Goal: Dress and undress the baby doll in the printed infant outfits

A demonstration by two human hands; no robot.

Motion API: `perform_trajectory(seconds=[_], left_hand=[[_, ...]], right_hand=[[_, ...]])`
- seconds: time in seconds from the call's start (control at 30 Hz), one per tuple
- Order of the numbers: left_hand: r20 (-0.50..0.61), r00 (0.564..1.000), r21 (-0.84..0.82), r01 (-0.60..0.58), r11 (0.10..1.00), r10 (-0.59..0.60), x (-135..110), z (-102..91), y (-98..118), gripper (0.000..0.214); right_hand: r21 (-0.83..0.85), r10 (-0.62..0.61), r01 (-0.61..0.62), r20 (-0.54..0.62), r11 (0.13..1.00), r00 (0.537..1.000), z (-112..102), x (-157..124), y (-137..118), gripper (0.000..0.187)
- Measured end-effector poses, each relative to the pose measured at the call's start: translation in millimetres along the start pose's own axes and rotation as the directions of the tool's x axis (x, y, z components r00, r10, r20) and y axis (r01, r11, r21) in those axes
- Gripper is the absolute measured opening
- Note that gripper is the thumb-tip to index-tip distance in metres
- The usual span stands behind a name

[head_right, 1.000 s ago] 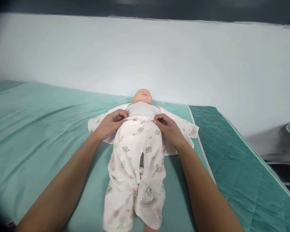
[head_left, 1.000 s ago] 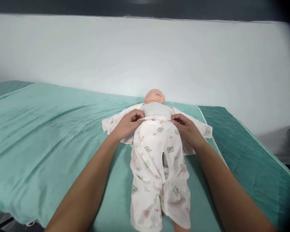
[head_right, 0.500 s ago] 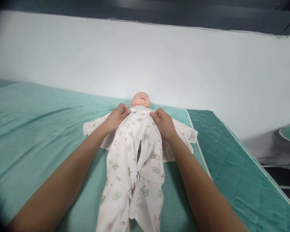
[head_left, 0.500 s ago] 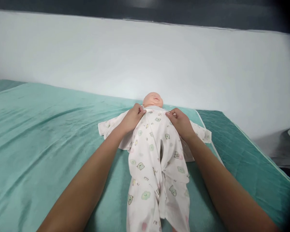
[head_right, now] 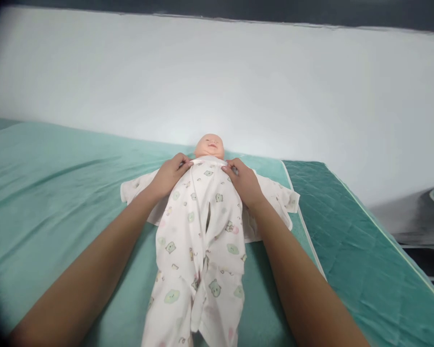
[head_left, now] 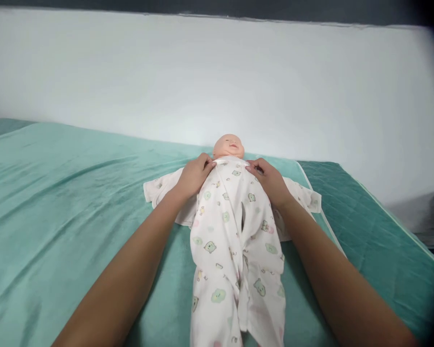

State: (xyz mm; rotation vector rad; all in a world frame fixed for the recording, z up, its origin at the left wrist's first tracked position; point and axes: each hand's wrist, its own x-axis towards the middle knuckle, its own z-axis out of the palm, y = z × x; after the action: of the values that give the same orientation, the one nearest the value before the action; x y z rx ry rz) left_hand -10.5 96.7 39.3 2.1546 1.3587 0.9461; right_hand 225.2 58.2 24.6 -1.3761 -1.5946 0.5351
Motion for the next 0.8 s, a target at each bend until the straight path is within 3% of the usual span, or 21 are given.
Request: perform_trajectory(seconds=[0.17,0.3,0.4,0.53,0.67,0.8], left_hand=[[-0.084,0.991,0.062,0.106,0.992,-0.101,18.9,6.8,-5.9,0.017],[-0.132,0.983,0.063,0.139,0.988,-0.130,28.3,12.5,-11.3,0.017],[-0.123,0.989,-0.008,0.087,0.996,-0.087,24.6,12.5,-12.3,0.015],[-0.040,0.993,-0.065,-0.110,0.992,0.108,8.6,7.4,-8.7,0.031],[-0.003,0.983,0.041,-0.185,0.982,0.185,-10.5,2.7,-6.9,0.040],[-0.033,0.984,0.211,-0.164,0.964,0.175,-30.7,1.0,-11.7,0.044]], right_hand=[[-0.238,0.078,-0.092,-0.068,0.967,0.995,1.4,19.3,4.9,0.021],[-0.285,0.088,-0.123,-0.135,0.951,0.987,4.8,31.2,8.5,0.023],[-0.191,0.091,-0.121,-0.158,0.974,0.983,7.9,30.7,13.0,0.020],[0.021,-0.022,0.024,-0.090,1.000,0.996,7.0,16.8,15.6,0.019],[0.045,-0.102,0.102,-0.010,0.994,0.995,1.1,2.3,14.5,0.030],[0.031,-0.157,0.156,0.030,0.987,0.987,-3.2,-9.9,14.9,0.036]])
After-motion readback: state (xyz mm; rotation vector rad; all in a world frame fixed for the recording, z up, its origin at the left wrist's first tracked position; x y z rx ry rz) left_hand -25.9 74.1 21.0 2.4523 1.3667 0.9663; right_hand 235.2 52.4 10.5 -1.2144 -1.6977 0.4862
